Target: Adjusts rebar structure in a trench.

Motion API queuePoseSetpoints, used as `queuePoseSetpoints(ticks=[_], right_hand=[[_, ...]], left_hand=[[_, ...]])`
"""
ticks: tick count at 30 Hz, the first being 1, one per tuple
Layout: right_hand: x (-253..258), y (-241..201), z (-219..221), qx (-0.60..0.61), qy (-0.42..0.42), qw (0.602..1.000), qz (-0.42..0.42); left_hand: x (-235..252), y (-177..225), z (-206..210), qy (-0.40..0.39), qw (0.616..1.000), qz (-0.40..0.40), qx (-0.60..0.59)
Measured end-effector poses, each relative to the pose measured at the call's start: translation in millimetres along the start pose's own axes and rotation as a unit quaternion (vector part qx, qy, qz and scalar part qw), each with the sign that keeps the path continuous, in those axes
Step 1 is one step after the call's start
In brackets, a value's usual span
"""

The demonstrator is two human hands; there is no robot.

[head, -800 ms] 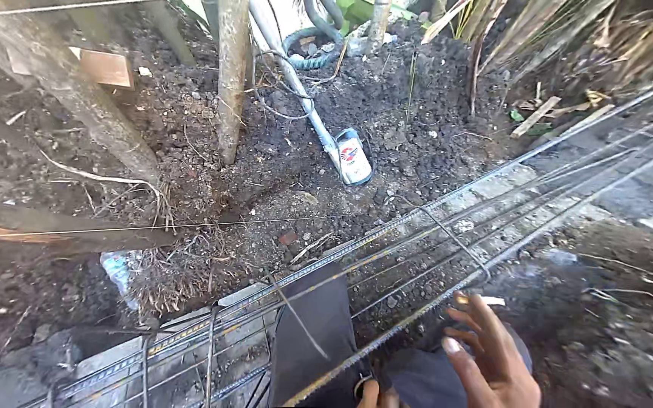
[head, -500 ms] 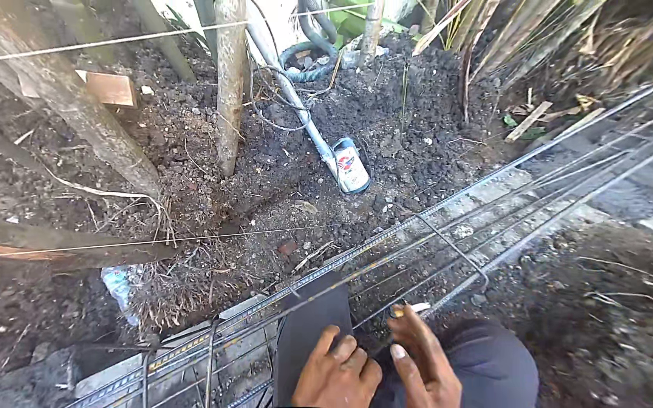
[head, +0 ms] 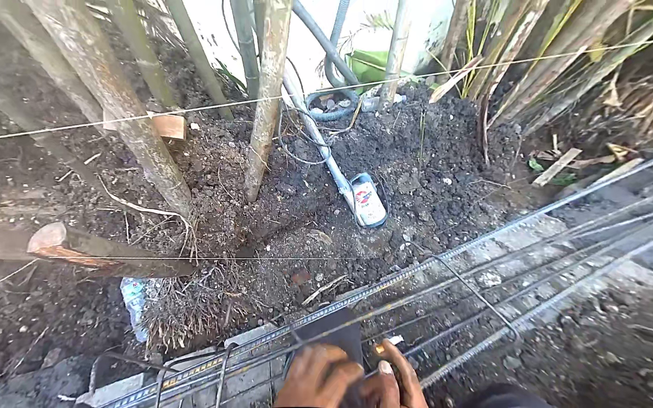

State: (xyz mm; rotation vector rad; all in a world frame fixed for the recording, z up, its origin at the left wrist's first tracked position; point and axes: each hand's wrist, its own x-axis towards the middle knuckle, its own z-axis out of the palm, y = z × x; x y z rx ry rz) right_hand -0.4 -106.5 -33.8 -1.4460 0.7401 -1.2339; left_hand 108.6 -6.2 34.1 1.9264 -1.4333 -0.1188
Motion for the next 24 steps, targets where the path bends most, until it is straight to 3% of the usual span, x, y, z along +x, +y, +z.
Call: queuePoseSetpoints(ticks=[4, 7, 9, 11, 14, 17, 20, 24], right_hand=[[-7.3, 8.8, 0.8, -0.053, -0.026, 0.997, -0.058], [-11.6, 7.3, -3.0, -0.047, -0.043, 0.995, -0.076], [-11.7, 6.9, -6.3, -0.047, -0.051, 0.993, -0.092], [-14.7, 2.8, -7.7, -0.056, -0.070, 0.992, -0.091], [-21.9, -8.5, -2.7, -0.086, -0.097, 0.990, -0.055], [-26.9, -13.7, 2.0, -0.139, -0.101, 0.985, -0.035], [-23.7, -14.3, 1.7, -0.142, -0.082, 0.986, -0.020], [-26.9, -12.5, -1.6, -0.108, -0.056, 0.992, -0.026]], left_hand=[[50.6, -48.7, -57.6, 0.142, 0.973, -0.180, -0.030], [87.4, -98.7, -73.8, 0.023, 0.938, -0.343, -0.033], [111.0, -120.4, -70.3, -0.094, 0.913, -0.398, 0.004], [130.1, -137.6, -62.8, -0.191, 0.881, -0.430, 0.049], [147.2, -166.3, -44.5, -0.275, 0.832, -0.466, 0.119], [149.3, -188.5, -27.2, -0.328, 0.788, -0.512, 0.096], [148.5, -193.8, -20.3, -0.301, 0.778, -0.551, 0.012], [153.7, -152.6, -36.2, -0.302, 0.806, -0.508, 0.012]])
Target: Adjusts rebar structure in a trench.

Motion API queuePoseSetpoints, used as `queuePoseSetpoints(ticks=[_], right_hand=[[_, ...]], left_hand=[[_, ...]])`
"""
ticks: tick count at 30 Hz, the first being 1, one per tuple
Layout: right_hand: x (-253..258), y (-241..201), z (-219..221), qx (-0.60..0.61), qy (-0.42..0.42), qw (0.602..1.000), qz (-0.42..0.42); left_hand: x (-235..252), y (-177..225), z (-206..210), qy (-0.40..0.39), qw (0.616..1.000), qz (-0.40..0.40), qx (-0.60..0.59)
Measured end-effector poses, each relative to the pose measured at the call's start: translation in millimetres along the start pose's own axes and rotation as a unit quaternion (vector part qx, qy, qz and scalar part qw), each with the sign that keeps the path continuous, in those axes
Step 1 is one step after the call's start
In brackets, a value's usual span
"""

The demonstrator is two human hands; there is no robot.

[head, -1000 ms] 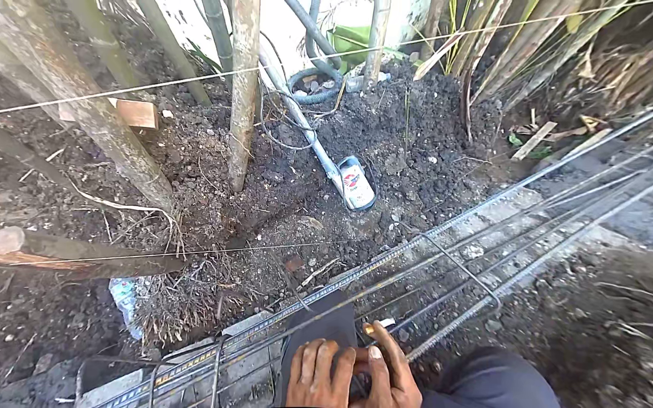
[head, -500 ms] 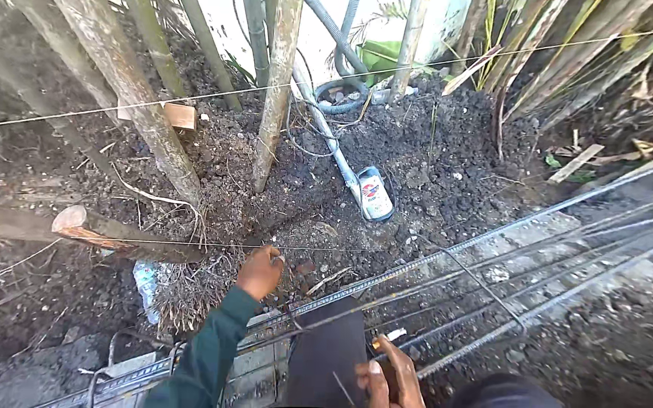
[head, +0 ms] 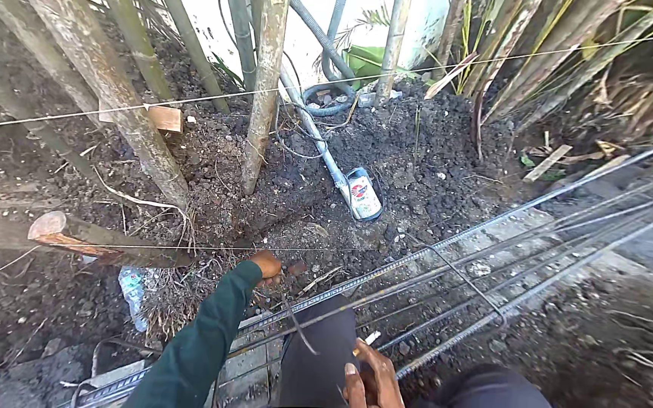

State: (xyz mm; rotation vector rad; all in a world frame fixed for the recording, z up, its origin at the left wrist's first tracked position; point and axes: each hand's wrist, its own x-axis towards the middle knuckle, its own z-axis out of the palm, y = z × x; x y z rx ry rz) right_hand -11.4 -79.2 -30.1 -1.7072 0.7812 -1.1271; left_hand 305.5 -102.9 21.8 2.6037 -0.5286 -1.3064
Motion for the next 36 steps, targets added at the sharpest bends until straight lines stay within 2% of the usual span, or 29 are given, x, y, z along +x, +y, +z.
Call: queuePoseSetpoints(ticks=[3, 12, 18, 21, 25, 30, 33, 36], right_hand=[[-12.0, 5.1, -13.5, -0.003, 0.004, 1.000, -0.011], [-57.4, 19.7, -73.7, 0.002, 0.008, 0.999, 0.045], [-80.1, 30.6, -82.0, -0.006, -0.010, 0.998, 0.067], [-64.2, 23.9, -76.3, 0.006, 0.018, 0.998, 0.052], [-19.9, 12.1, -69.6, 0.041, 0.082, 0.996, 0.022], [22.9, 13.9, -42.4, 0.092, 0.106, 0.987, -0.073], [44.4, 26.3, -30.9, 0.049, 0.096, 0.985, -0.134], [58.4, 32.2, -25.6, 0.046, 0.090, 0.986, -0.137]], left_hand=[[-21.4, 3.4, 4.5, 0.005, 0.999, 0.045, 0.020], [-49.3, -8.3, 30.8, -0.002, 0.983, 0.156, -0.099], [-38.8, -19.6, 40.5, 0.026, 0.959, 0.196, -0.202], [-25.8, -24.2, 48.6, 0.044, 0.948, 0.241, -0.202], [-15.7, -17.8, 62.6, 0.051, 0.939, 0.259, -0.221], [-7.0, -7.6, 68.0, 0.066, 0.907, 0.292, -0.296], [4.6, -6.0, 69.8, 0.060, 0.894, 0.270, -0.354], [-1.0, -1.4, 65.7, 0.071, 0.895, 0.235, -0.374]])
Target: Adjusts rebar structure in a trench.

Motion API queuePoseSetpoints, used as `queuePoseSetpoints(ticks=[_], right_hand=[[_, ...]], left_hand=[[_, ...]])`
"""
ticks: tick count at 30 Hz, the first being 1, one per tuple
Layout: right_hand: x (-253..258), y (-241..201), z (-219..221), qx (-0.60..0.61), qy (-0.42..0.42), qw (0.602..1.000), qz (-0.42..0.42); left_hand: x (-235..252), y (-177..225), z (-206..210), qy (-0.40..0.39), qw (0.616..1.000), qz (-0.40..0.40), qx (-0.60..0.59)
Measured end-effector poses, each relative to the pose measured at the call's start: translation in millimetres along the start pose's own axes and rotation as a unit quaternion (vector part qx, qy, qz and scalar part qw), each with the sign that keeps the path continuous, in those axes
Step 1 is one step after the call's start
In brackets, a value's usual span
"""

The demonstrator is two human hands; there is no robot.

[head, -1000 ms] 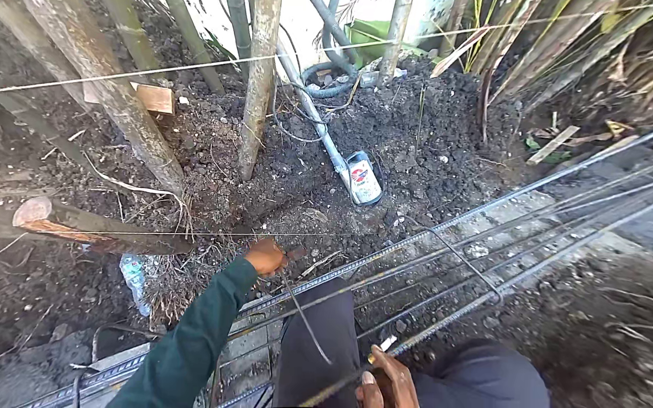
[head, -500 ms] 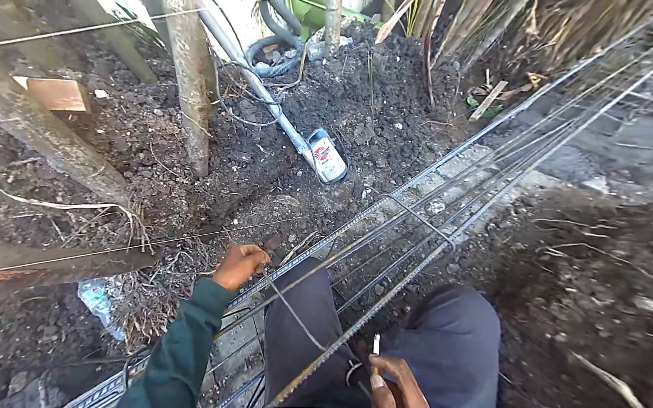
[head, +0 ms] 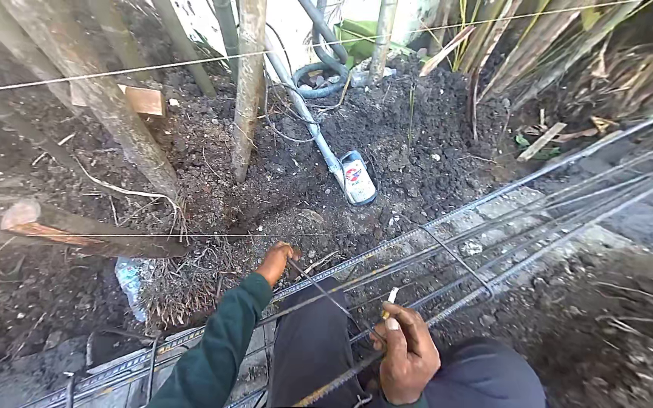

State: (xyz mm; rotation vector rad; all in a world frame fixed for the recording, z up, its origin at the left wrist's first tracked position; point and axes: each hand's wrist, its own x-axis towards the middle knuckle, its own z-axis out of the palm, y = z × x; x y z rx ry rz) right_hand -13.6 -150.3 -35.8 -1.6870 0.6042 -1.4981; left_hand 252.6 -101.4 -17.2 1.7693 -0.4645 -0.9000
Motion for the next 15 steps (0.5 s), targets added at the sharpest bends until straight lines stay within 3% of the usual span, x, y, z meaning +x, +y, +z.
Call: queuePoseSetpoints(ticks=[4, 7, 11, 15], right_hand=[[7.5, 5.6, 2.4, 0.053, 0.004, 0.997, 0.056], [17.1, 8.7, 7.1, 0.132, 0.053, 0.981, 0.129], [20.6, 10.0, 12.5, 0.174, 0.116, 0.965, 0.159], [28.4, 11.3, 12.4, 0.230, 0.107, 0.936, 0.245]], left_hand=[[8.7, -2.7, 3.6, 0.019, 0.999, 0.009, -0.030], [2.0, 3.7, 9.7, -0.044, 0.997, 0.060, 0.004], [-5.1, 7.5, 19.9, -0.092, 0.991, 0.100, 0.014], [-19.7, 16.6, 25.4, -0.153, 0.980, 0.111, 0.060]])
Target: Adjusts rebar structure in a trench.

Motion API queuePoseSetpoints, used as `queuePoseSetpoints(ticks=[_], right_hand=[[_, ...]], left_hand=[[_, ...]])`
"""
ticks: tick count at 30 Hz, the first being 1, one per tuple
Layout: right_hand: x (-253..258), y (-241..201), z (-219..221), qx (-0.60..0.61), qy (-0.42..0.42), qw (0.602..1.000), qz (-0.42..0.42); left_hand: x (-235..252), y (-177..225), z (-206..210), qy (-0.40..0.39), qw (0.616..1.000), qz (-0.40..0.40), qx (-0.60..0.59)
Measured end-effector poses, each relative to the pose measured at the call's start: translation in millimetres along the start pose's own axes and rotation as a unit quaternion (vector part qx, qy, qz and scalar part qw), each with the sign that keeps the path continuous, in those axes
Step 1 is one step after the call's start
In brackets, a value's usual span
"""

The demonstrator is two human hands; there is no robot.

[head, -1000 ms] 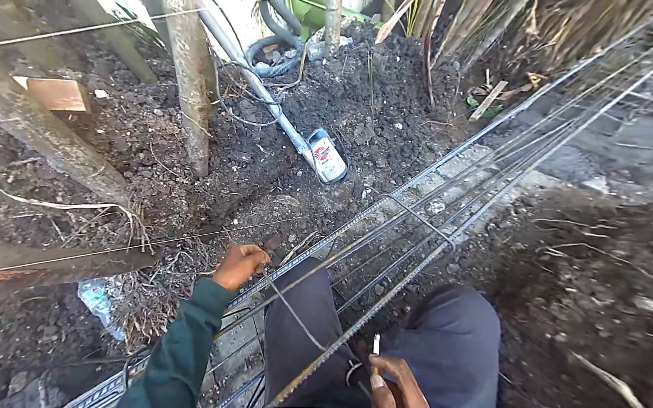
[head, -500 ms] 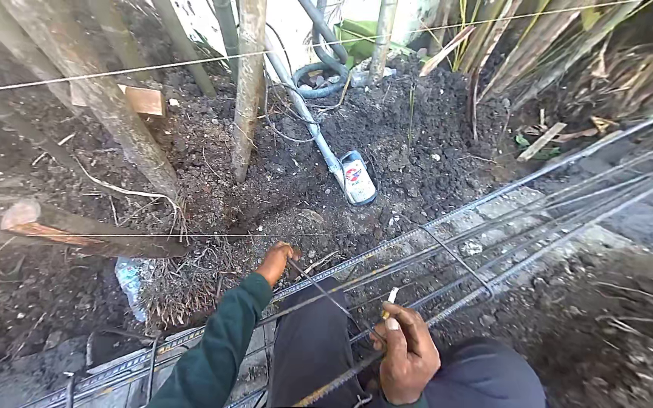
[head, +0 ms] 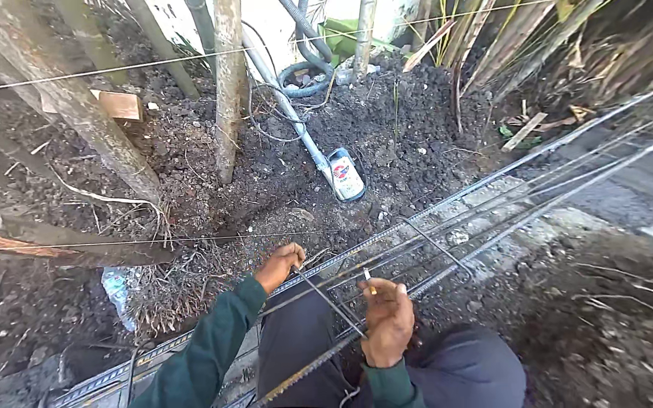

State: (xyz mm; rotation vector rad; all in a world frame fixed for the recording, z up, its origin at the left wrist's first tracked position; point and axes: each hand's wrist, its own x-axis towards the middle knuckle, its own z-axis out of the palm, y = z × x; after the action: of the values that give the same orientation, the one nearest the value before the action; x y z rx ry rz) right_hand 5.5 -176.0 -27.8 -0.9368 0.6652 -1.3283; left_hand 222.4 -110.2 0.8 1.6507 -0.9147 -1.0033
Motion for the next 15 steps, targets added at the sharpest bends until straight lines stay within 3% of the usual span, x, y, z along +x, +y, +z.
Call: queuePoseSetpoints(ticks=[8, 15], right_hand=[[13.1, 2.2, -9.5, -0.007, -0.139, 0.986, 0.097], [0.2, 1.7, -21.9, -0.180, -0.208, 0.957, -0.092]], left_hand=[[-6.0, 14.6, 13.1, -0.006, 0.993, -0.043, 0.112], [-14.6, 17.5, 23.7, 0.006, 0.984, -0.079, 0.162]])
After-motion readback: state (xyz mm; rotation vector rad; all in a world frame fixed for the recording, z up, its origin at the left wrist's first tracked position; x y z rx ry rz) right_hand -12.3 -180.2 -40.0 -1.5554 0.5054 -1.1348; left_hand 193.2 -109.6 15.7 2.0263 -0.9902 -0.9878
